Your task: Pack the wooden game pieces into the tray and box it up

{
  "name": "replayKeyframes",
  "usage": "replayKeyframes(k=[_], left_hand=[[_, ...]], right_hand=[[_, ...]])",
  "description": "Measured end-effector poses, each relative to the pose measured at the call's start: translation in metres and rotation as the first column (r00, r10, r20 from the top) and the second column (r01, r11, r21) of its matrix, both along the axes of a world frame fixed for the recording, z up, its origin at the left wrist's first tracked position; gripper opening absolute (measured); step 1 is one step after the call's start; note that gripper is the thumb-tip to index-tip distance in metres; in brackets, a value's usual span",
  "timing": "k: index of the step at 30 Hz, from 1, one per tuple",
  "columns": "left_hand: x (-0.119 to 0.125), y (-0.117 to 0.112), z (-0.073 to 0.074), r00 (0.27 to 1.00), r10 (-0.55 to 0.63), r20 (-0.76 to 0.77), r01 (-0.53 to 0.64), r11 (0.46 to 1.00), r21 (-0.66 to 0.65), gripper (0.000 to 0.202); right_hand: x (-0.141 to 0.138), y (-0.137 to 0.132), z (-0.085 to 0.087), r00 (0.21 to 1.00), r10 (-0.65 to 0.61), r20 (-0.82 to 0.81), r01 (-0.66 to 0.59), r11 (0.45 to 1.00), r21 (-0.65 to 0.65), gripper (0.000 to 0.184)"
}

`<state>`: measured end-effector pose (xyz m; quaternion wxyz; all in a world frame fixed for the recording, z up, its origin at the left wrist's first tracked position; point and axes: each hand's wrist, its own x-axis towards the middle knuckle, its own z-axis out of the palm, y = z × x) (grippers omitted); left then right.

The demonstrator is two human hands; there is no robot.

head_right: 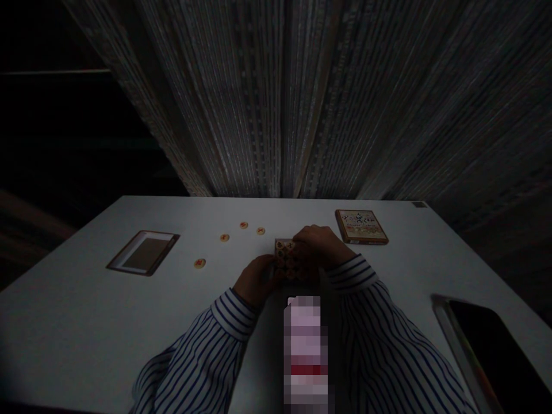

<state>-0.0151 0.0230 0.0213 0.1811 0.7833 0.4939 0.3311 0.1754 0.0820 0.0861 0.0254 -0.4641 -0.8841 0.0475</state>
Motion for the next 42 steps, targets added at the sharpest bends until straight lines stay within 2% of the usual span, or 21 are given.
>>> replayKeyframes(k=[4, 9, 16, 20, 26, 42], left_hand=[[-0.001, -0.001, 0.0, 1.0, -0.022, -0.009, 0.022, 0.999, -0.045, 0.034], [-0.003, -0.001, 0.001, 1.0, -0.027, 0.001, 0.027, 0.992, -0.125, 0.044], [-0.003, -0.004, 0.007, 0.999, -0.045, 0.03, 0.05, 0.983, -0.179, 0.048], [-0.003, -0.005, 0.005, 0.998, -0.064, 0.026, 0.067, 0.984, -0.166, 0.049], [-0.003, -0.004, -0.001, 0.998, -0.054, 0.018, 0.056, 0.995, -0.079, 0.044], [-0.002, -0.005, 0.002, 0.999, -0.037, -0.012, 0.036, 0.997, -0.073, 0.04]], right_hand=[[0.005, -0.012, 0.003, 0.993, -0.038, -0.111, 0.048, 0.995, 0.087, 0.023], [0.019, -0.034, -0.015, 0.951, -0.075, -0.3, 0.126, 0.98, 0.156, 0.027], [0.034, -0.07, -0.045, 0.834, -0.199, -0.515, 0.235, 0.972, 0.006, 0.034], [0.033, -0.075, -0.057, 0.781, -0.295, -0.55, 0.276, 0.954, -0.12, 0.038], [0.031, -0.076, -0.065, 0.771, -0.316, -0.553, 0.268, 0.949, -0.169, 0.037], [0.03, -0.075, -0.064, 0.799, -0.272, -0.536, 0.256, 0.961, -0.106, 0.033]])
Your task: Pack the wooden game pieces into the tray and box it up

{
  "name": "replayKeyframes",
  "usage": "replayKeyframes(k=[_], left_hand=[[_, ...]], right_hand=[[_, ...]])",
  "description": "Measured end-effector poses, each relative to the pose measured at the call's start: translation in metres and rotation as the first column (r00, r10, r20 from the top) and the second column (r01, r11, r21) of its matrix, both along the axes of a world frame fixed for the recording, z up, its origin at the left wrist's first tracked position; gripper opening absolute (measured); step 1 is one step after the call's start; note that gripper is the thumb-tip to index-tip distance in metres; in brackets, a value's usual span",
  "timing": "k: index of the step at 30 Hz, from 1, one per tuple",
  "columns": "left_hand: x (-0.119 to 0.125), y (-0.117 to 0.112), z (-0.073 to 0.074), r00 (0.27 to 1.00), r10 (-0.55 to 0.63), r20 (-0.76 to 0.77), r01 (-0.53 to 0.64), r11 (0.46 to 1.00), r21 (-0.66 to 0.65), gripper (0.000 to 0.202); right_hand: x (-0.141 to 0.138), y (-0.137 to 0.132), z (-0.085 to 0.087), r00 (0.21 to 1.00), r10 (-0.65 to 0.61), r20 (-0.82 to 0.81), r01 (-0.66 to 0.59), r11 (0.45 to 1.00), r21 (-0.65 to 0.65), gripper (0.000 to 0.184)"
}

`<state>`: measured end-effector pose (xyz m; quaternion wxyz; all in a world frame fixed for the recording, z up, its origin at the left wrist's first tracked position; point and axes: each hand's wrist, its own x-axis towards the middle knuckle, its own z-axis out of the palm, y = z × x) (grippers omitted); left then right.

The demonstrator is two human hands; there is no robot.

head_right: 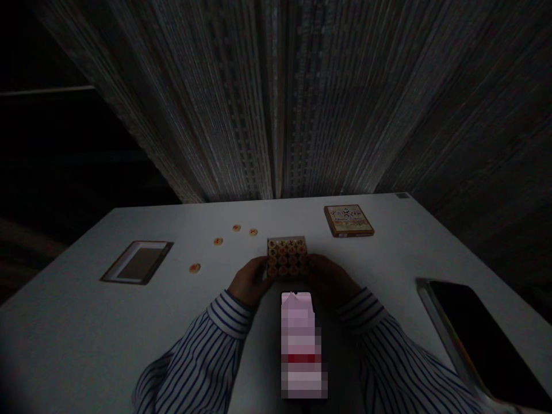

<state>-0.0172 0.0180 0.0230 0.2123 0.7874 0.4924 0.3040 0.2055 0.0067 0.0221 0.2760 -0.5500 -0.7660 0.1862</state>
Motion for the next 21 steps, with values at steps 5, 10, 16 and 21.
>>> replayKeyframes(k=[5, 10, 16, 21], left_hand=[[-0.0001, 0.0005, -0.0024, 1.0, 0.001, 0.014, -0.001, 1.0, 0.0, 0.041], [-0.0004, 0.0006, -0.0035, 1.0, -0.004, 0.025, 0.004, 1.0, 0.004, 0.041], [-0.0017, 0.0002, -0.0017, 1.0, -0.015, 0.016, 0.015, 1.0, 0.013, 0.041], [-0.0025, -0.0003, -0.0021, 1.0, -0.006, 0.005, 0.006, 1.0, 0.0, 0.041]], right_hand=[[-0.0003, 0.0003, -0.001, 1.0, 0.016, -0.006, -0.016, 1.0, 0.017, 0.033], [0.0009, 0.0, -0.0028, 0.999, 0.04, -0.017, -0.04, 0.999, 0.034, 0.032], [-0.0011, -0.0012, 0.0012, 1.0, 0.013, -0.003, -0.013, 0.998, 0.056, 0.029], [-0.0023, -0.0017, 0.0026, 1.0, 0.006, 0.009, -0.007, 0.998, 0.058, 0.029]])
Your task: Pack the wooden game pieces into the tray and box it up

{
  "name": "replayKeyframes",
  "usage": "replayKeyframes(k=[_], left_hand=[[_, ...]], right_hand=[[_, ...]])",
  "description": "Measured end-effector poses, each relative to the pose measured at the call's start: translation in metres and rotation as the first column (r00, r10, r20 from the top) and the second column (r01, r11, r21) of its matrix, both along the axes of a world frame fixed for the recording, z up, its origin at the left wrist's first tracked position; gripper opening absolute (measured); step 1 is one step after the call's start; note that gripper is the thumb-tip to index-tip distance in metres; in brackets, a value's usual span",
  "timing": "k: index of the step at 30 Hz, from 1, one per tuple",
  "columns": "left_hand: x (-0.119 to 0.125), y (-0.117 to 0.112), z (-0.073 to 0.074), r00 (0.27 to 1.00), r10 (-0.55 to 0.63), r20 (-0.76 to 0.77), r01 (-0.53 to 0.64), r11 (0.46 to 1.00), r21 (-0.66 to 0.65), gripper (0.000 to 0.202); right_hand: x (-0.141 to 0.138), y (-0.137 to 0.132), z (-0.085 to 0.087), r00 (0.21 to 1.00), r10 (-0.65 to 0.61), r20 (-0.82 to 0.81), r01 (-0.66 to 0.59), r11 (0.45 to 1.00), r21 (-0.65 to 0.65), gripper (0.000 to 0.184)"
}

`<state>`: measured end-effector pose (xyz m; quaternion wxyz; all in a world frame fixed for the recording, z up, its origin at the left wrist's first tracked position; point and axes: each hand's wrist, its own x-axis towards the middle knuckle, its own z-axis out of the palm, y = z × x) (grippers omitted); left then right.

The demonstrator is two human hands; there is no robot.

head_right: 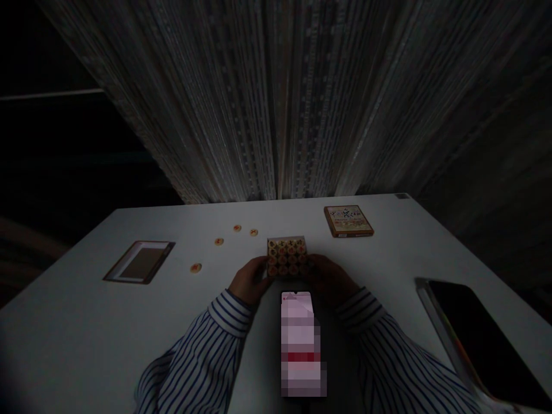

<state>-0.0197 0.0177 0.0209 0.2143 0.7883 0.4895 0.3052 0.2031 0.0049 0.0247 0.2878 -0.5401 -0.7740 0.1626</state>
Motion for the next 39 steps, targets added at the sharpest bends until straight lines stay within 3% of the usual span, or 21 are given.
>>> replayKeyframes(k=[25, 39], left_hand=[[0.0, 0.0005, -0.0019, 1.0, 0.005, 0.001, -0.005, 1.0, -0.013, 0.042], [0.001, -0.0014, 0.0017, 0.999, 0.038, 0.025, -0.039, 0.998, 0.044, 0.039]], right_hand=[[0.0046, 0.0011, -0.007, 1.0, 0.005, 0.031, -0.005, 1.0, 0.026, 0.031], [0.0051, 0.0012, -0.0071, 0.999, 0.001, 0.042, -0.004, 0.998, 0.064, 0.031]])
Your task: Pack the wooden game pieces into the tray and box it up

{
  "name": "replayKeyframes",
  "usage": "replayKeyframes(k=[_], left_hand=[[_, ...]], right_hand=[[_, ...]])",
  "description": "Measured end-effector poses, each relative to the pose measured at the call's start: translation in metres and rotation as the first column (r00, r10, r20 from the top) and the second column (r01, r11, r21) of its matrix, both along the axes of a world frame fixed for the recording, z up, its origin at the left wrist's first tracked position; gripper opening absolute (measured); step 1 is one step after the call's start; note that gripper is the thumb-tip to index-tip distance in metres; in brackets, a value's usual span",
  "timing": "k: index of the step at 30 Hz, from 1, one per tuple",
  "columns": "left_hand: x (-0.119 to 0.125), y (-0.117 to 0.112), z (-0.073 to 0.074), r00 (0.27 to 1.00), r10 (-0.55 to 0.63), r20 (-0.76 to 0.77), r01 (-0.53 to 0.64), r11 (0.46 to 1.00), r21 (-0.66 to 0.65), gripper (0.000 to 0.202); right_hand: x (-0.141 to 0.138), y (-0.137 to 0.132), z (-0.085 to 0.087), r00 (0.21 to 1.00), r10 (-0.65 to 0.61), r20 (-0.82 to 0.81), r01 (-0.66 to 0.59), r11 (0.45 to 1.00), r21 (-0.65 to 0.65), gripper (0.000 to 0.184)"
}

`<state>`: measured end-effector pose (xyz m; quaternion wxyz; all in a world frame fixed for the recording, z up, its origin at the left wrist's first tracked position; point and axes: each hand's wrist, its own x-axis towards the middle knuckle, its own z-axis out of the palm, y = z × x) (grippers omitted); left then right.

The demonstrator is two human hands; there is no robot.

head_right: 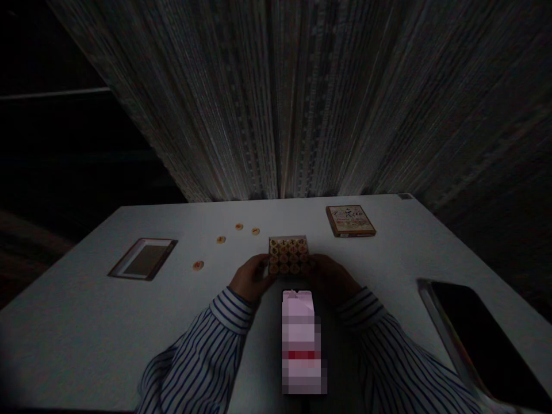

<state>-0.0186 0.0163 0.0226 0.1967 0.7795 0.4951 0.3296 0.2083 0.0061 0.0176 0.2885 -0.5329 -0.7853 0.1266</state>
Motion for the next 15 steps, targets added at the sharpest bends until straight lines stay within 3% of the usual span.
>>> replayKeyframes(k=[7, 15], left_hand=[[-0.003, 0.0, 0.009, 0.981, 0.051, 0.185, -0.07, 0.993, 0.098, 0.023], [-0.017, -0.005, 0.037, 0.885, 0.147, 0.442, -0.229, 0.964, 0.137, 0.014]], right_hand=[[0.001, -0.002, 0.003, 0.99, -0.091, -0.105, 0.099, 0.992, 0.073, 0.028], [0.004, -0.002, 0.009, 0.984, -0.117, -0.136, 0.146, 0.962, 0.23, 0.023]])
